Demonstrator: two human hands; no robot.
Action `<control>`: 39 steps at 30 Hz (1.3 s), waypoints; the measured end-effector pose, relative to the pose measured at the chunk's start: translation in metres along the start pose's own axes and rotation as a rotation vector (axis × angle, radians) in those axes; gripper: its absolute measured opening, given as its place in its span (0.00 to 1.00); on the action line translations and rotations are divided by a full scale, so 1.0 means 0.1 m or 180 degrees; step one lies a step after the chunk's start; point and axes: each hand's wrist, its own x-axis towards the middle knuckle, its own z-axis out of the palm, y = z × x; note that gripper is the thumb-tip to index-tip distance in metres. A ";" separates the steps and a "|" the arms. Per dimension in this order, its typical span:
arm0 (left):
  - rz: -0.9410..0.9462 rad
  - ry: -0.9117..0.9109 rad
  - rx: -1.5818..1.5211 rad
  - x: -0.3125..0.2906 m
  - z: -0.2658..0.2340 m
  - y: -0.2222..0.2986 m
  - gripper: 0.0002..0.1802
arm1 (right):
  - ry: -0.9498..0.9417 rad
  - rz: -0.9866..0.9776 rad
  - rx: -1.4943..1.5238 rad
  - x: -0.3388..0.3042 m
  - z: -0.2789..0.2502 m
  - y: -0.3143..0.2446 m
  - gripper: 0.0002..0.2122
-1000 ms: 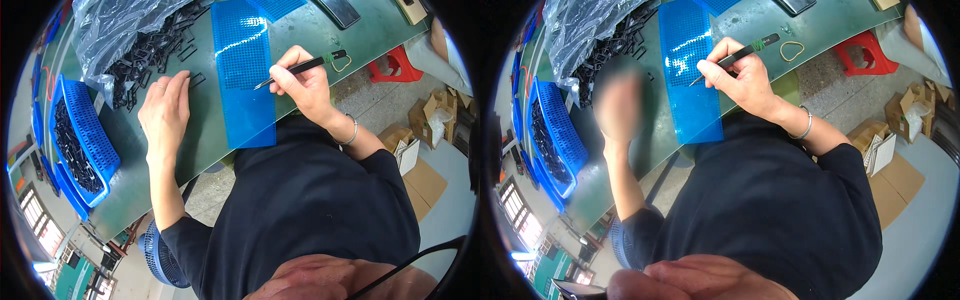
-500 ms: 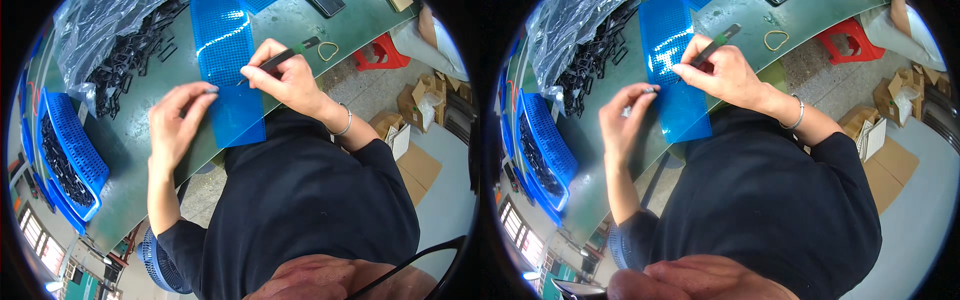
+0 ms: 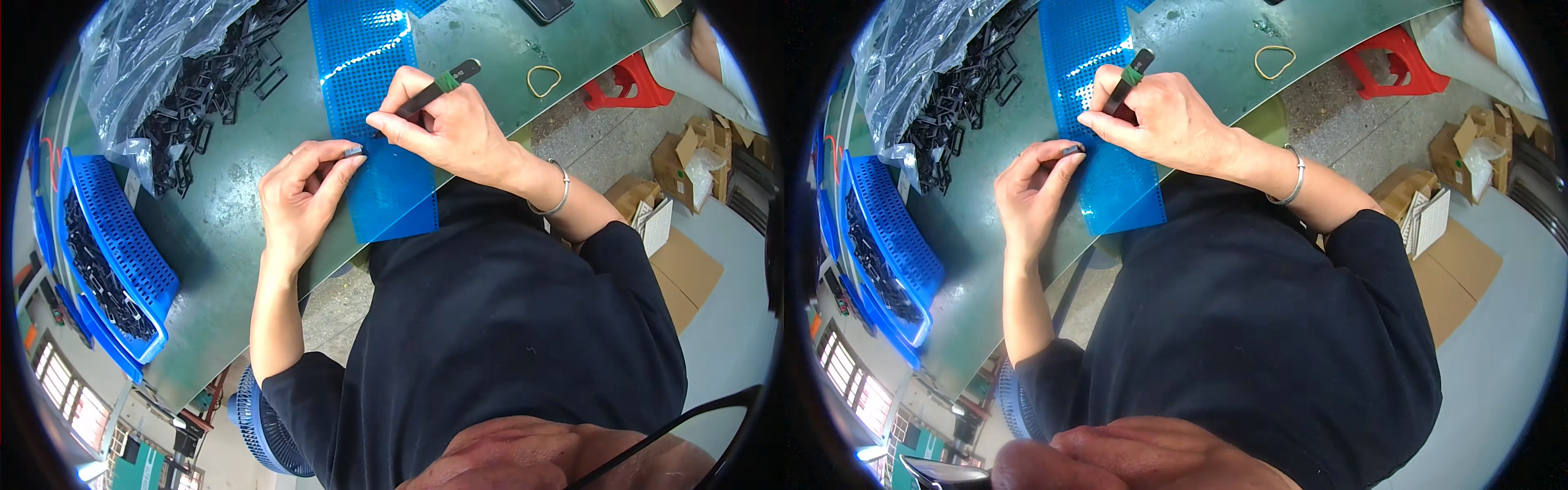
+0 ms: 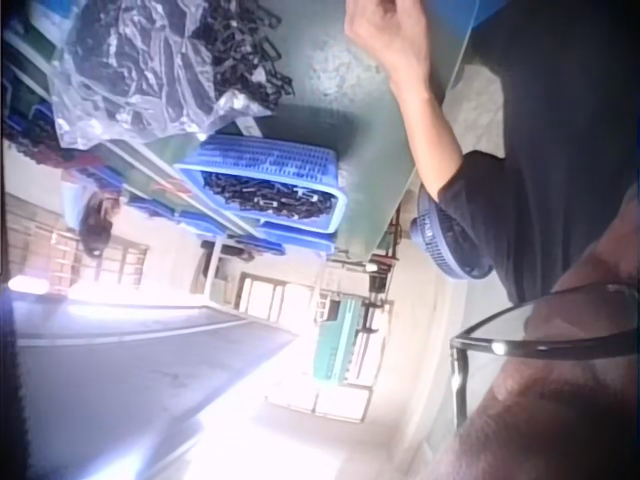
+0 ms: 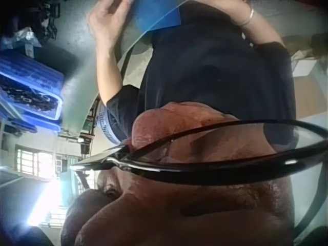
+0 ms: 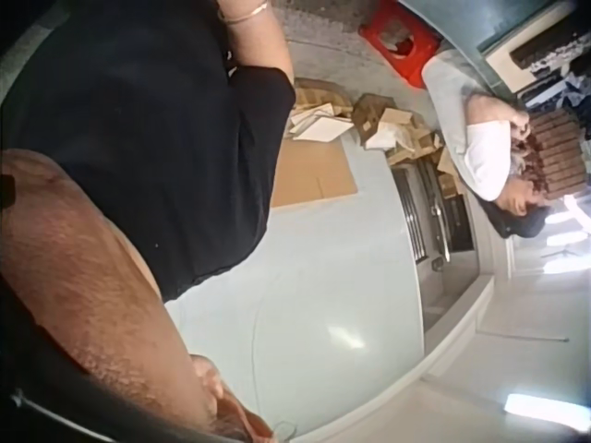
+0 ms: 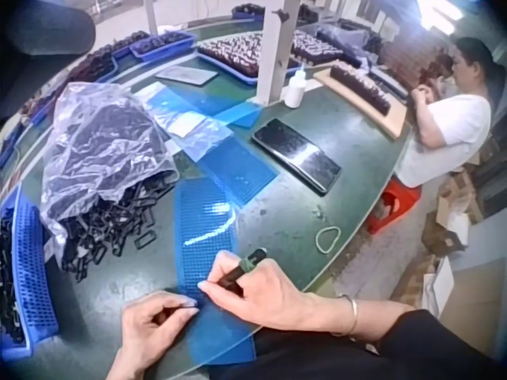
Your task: The person picks up plastic frames and uses tweezers to peel small components from an adhesive sheet, pressing them into the frames.
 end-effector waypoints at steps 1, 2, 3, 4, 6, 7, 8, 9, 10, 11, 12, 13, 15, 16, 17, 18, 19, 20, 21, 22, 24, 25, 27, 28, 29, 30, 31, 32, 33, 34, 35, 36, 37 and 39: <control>-0.0009 -0.0015 0.0020 0.00 -0.01 0.00 0.07 | -0.0099 0.0051 0.0095 0.01 -0.01 -0.02 0.06; 0.0001 -0.0013 0.0025 0.00 -0.01 0.00 0.07 | -0.0093 0.0042 0.0093 0.02 -0.01 -0.05 0.06; 0.0051 -0.0001 -0.0025 -0.01 0.00 -0.01 0.06 | -0.0005 0.0253 0.0918 0.00 0.00 -0.09 0.06; 0.0094 -0.0003 -0.0072 0.00 0.02 -0.02 0.06 | 0.0092 0.0473 0.1750 -0.01 0.01 -0.12 0.06; 0.0145 0.0007 0.0011 0.02 0.02 0.01 0.06 | 0.0193 0.0432 0.1970 -0.01 0.08 -0.13 0.06; 0.0191 0.0029 0.0085 0.02 0.01 0.02 0.06 | 0.0279 0.0392 0.2184 -0.01 0.12 -0.13 0.06; 0.0190 0.0019 0.0094 0.01 0.00 0.01 0.06 | 0.0181 0.0653 0.2232 -0.01 0.13 -0.12 0.06; 0.0194 0.0002 0.0095 0.00 0.00 0.00 0.06 | 0.0191 0.0654 0.2240 -0.02 0.13 -0.11 0.06; 0.0196 -0.0013 0.0095 0.00 0.00 -0.01 0.06 | 0.0137 0.0669 0.2193 -0.02 0.13 -0.11 0.06; 0.0194 -0.0020 0.0099 0.00 0.00 0.00 0.06 | 0.0083 0.0685 0.2145 -0.02 0.12 -0.10 0.06; 0.0211 0.0006 0.0116 0.00 0.00 0.01 0.06 | 0.0087 0.0688 0.2150 -0.02 0.13 -0.09 0.06; 0.0233 0.0033 0.0136 0.01 0.00 0.02 0.06 | 0.0073 0.0651 0.2143 -0.01 0.13 -0.08 0.06; 0.0229 0.0035 0.0116 0.01 0.01 0.00 0.06 | 0.0062 0.0611 0.2139 0.00 0.14 -0.07 0.06; 0.0219 0.0043 0.0092 0.00 0.01 -0.01 0.06 | 0.0062 0.0607 0.2141 -0.01 0.15 -0.07 0.06; 0.0218 0.0044 0.0096 0.00 0.01 0.00 0.06 | 0.0063 0.0602 0.2143 -0.01 0.16 -0.07 0.07; 0.0217 0.0044 0.0087 0.00 0.02 0.00 0.06 | 0.0062 0.0600 0.2147 -0.01 0.16 -0.07 0.07; 0.0217 0.0044 0.0079 0.00 0.01 0.00 0.06 | 0.0062 0.0619 0.2146 -0.01 0.16 -0.08 0.07; 0.0218 0.0043 0.0085 0.00 0.01 0.01 0.06 | 0.0063 0.0638 0.2146 -0.01 0.16 -0.08 0.07; 0.0249 0.0032 0.0124 0.00 0.00 0.01 0.06 | 0.0065 0.0635 0.2150 -0.01 0.16 -0.08 0.07; 0.0279 0.0022 0.0162 0.01 0.00 0.00 0.06 | 0.0045 0.0653 0.2131 -0.01 0.16 -0.08 0.07; 0.0281 0.0030 0.0171 0.02 0.00 0.01 0.06 | 0.0025 0.0668 0.2114 0.00 0.16 -0.08 0.07; 0.0280 0.0035 0.0173 0.02 0.00 0.01 0.06 | 0.0047 0.0637 0.2093 0.00 0.16 -0.08 0.07; 0.0289 0.0051 0.0149 0.02 0.01 -0.01 0.06 | 0.0070 0.0603 0.2074 0.01 0.16 -0.09 0.07; 0.0295 0.0075 0.0129 0.01 0.01 -0.01 0.06 | 0.0102 0.0628 0.2066 0.01 0.16 -0.10 0.07; 0.0295 0.0084 0.0139 0.01 0.00 0.00 0.06 | 0.0132 0.0650 0.2058 0.01 0.16 -0.12 0.07; 0.0264 0.0104 0.0161 0.00 0.00 0.03 0.06 | 0.0124 0.0637 0.2067 0.00 0.16 -0.13 0.07; 0.0248 0.0118 0.0184 0.01 0.00 0.04 0.07 | 0.0319 0.0671 0.2309 0.00 0.15 -0.12 0.07; 0.0266 0.0125 0.0201 0.01 -0.03 0.06 0.07 | 0.0514 0.0701 0.2554 0.00 0.14 -0.12 0.07; -0.0085 -0.0124 -0.0265 -0.02 -0.08 0.08 0.07 | 0.0515 0.0674 0.2563 -0.01 0.11 -0.11 0.07; -0.0436 -0.0362 -0.0716 -0.01 -0.13 0.09 0.08 | 0.0502 0.0723 0.2615 -0.02 0.10 -0.10 0.07; -0.0415 -0.0346 -0.0682 0.01 -0.18 0.09 0.08 | 0.0490 0.0771 0.2668 -0.02 0.09 -0.07 0.07; -0.0496 -0.0278 -0.1898 0.05 -0.22 0.08 0.10 | 0.0507 0.0712 0.2653 -0.02 0.11 -0.03 0.07; -0.0577 -0.0201 -0.3120 0.06 -0.26 0.08 0.13 | 0.0497 0.0687 0.2673 -0.02 0.11 -0.03 0.07; -0.1070 -0.0324 -0.4222 0.20 -0.42 0.08 0.15 | 0.0309 0.0735 0.2632 -0.02 0.11 -0.03 0.07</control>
